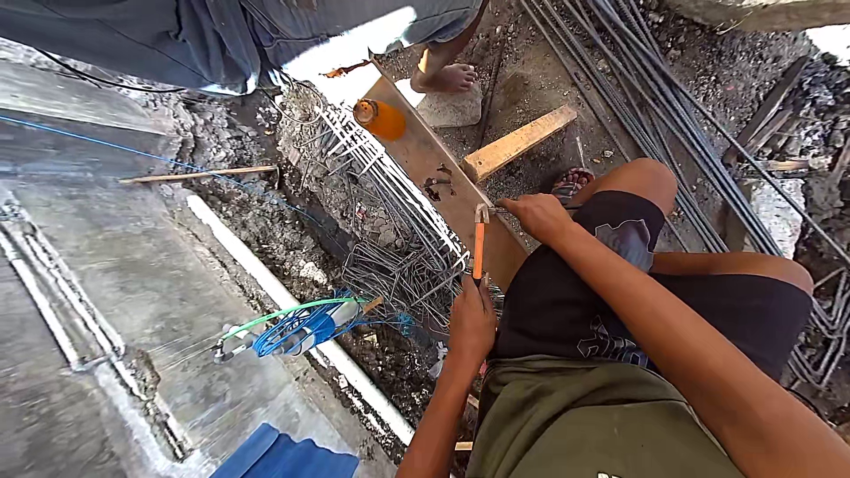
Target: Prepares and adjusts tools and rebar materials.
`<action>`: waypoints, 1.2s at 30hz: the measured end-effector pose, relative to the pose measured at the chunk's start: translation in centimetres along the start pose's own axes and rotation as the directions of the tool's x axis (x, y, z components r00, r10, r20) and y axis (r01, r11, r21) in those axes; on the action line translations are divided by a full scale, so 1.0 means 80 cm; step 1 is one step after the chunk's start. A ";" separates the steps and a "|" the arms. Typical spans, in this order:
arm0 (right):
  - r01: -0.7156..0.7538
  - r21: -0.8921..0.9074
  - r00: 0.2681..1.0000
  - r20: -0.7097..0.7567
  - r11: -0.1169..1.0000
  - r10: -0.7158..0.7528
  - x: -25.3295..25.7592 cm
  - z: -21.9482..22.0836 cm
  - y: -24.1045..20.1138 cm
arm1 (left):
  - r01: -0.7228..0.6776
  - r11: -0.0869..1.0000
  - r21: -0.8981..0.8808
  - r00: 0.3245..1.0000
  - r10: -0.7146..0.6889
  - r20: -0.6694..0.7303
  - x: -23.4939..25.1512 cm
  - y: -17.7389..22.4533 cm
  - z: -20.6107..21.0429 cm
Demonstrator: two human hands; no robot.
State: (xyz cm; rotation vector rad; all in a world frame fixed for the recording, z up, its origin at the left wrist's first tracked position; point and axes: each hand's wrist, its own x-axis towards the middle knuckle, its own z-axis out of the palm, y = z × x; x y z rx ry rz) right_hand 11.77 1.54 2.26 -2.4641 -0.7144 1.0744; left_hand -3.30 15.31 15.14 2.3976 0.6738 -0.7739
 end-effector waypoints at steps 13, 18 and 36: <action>-0.002 -0.009 1.000 0.006 1.000 0.002 0.004 -0.006 0.000 | -0.043 0.995 -0.087 0.999 0.040 -0.029 0.007 0.000 -0.004; -0.009 0.003 1.000 0.025 1.000 0.009 0.005 -0.001 0.003 | -0.345 0.938 -0.019 0.866 0.311 -0.392 -0.017 -0.003 0.008; -0.017 0.002 1.000 0.005 1.000 0.017 0.007 -0.005 0.005 | -0.179 0.982 -0.056 0.973 0.169 -0.157 0.001 0.011 -0.017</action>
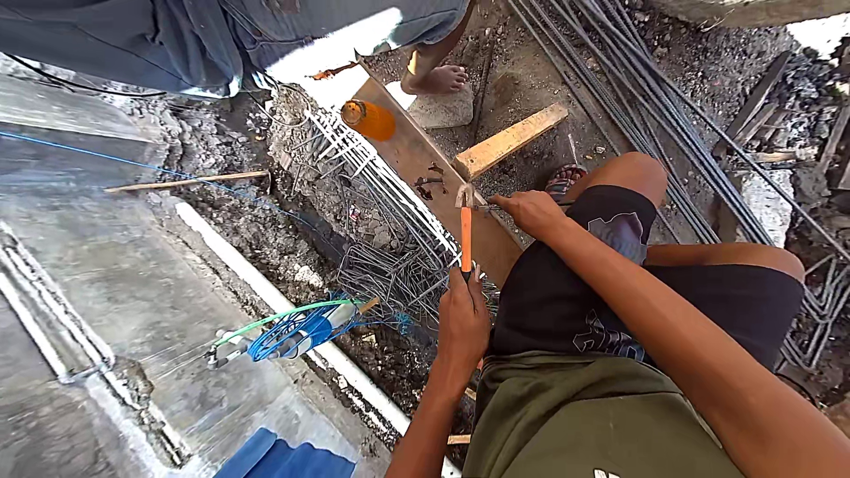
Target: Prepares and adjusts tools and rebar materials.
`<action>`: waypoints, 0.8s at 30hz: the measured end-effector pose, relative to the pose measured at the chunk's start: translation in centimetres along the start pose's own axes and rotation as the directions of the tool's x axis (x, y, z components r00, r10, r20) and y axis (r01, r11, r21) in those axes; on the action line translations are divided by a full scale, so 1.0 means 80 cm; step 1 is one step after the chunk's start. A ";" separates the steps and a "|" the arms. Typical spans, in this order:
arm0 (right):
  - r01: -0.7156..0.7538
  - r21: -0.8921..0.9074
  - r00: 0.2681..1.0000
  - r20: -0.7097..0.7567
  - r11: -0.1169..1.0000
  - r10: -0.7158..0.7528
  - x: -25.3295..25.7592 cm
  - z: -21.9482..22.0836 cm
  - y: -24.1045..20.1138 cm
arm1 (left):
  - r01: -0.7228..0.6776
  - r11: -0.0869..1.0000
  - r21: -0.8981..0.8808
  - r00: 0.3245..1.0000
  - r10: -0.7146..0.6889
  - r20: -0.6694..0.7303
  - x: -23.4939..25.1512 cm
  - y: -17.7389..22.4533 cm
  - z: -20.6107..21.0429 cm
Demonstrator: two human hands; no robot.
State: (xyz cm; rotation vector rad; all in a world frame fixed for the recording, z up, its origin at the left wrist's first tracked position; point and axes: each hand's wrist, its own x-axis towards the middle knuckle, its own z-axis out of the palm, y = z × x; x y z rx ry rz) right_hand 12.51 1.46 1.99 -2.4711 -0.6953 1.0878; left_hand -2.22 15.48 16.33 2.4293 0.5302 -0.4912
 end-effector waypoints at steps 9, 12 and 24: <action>0.012 0.002 1.000 0.000 1.000 -0.012 -0.003 0.002 -0.003 | 0.146 0.987 0.072 0.975 -0.156 0.158 0.003 -0.018 0.010; 0.012 0.012 1.000 0.003 1.000 -0.012 -0.004 0.008 -0.003 | -0.102 0.994 0.048 0.978 0.109 -0.178 -0.028 -0.023 0.019; 0.001 0.016 1.000 0.024 1.000 -0.002 0.001 0.003 0.001 | -0.172 0.984 0.050 0.943 0.179 -0.280 -0.030 -0.031 0.038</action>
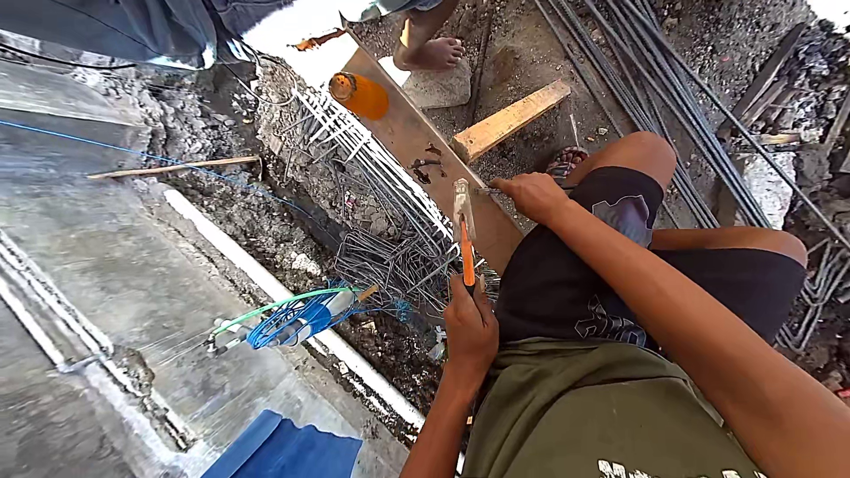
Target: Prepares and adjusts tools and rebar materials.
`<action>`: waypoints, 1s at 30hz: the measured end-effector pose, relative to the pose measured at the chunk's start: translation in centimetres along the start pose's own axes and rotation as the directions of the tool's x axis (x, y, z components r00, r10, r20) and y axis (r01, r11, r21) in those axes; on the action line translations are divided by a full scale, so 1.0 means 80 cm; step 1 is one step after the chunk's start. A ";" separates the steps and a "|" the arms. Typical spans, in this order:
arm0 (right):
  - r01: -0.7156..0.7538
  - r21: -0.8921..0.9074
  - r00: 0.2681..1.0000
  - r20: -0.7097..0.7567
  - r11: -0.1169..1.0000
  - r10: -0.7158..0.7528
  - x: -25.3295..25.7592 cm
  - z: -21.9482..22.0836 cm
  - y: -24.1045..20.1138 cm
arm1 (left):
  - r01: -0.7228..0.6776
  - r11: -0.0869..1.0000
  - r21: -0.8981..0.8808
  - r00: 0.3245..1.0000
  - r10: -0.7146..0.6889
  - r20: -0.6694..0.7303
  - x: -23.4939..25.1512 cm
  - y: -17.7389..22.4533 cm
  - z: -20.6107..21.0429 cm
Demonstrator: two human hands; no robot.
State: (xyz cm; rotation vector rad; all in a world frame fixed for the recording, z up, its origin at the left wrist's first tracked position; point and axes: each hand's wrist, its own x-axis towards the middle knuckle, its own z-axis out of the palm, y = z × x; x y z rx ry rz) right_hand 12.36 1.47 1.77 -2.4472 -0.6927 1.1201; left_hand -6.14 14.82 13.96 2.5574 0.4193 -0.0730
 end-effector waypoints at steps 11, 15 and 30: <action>-0.009 0.016 1.000 0.006 1.000 0.009 0.002 0.004 0.000 | -0.031 1.000 -0.002 0.999 0.030 -0.024 -0.006 -0.014 0.009; 0.001 -0.005 1.000 -0.004 1.000 -0.001 -0.003 0.006 -0.006 | 0.256 0.960 0.116 0.894 -0.280 0.349 0.009 -0.031 0.013; 0.001 0.032 1.000 -0.004 0.999 0.000 -0.003 0.004 -0.004 | 0.116 0.990 -0.083 0.989 -0.108 0.103 0.014 -0.004 -0.001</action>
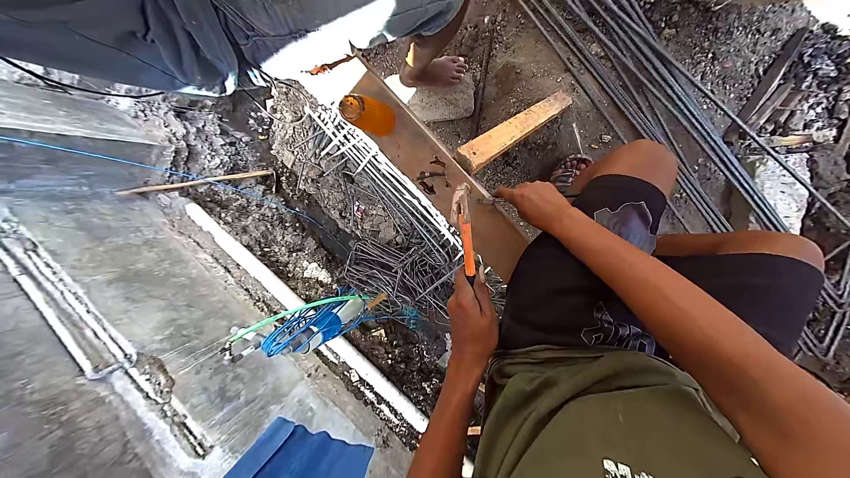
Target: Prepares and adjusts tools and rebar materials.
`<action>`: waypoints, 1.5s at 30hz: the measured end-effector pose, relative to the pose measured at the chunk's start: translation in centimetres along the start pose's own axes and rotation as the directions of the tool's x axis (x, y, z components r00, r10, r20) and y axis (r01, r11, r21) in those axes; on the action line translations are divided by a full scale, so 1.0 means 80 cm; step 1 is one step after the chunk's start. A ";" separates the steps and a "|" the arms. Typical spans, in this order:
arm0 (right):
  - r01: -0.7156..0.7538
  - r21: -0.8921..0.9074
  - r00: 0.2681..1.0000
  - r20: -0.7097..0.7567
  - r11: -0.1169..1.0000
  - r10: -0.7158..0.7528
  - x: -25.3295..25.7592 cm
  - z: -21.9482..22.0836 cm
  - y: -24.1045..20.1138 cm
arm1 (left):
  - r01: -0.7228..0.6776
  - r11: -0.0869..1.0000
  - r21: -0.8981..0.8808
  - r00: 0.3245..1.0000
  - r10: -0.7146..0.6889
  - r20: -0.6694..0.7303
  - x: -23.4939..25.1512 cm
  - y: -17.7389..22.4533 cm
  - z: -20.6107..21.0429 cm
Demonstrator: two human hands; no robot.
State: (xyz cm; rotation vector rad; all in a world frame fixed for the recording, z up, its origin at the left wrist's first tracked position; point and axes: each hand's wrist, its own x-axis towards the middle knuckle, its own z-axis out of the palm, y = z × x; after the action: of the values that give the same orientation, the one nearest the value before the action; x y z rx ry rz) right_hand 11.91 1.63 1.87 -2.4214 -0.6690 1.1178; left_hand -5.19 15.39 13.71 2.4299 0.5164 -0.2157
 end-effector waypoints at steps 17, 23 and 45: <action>-0.010 -0.022 1.000 0.012 1.000 0.010 -0.001 -0.006 -0.002 | 0.165 0.969 0.183 0.936 -0.212 0.281 0.017 -0.018 0.000; -0.027 0.011 0.999 0.036 1.000 0.026 -0.001 -0.008 -0.002 | -0.106 0.992 0.064 0.991 0.110 -0.071 -0.005 -0.004 -0.006; 0.003 0.007 1.000 0.018 1.000 -0.003 0.000 -0.007 0.002 | -0.070 0.991 0.118 0.996 0.077 -0.052 0.004 0.012 -0.003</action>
State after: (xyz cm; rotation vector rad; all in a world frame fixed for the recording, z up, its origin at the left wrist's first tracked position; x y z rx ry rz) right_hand 12.37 1.39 2.11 -2.4068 -0.6727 1.1399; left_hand -4.48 14.96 14.33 2.5695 0.4489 -0.1503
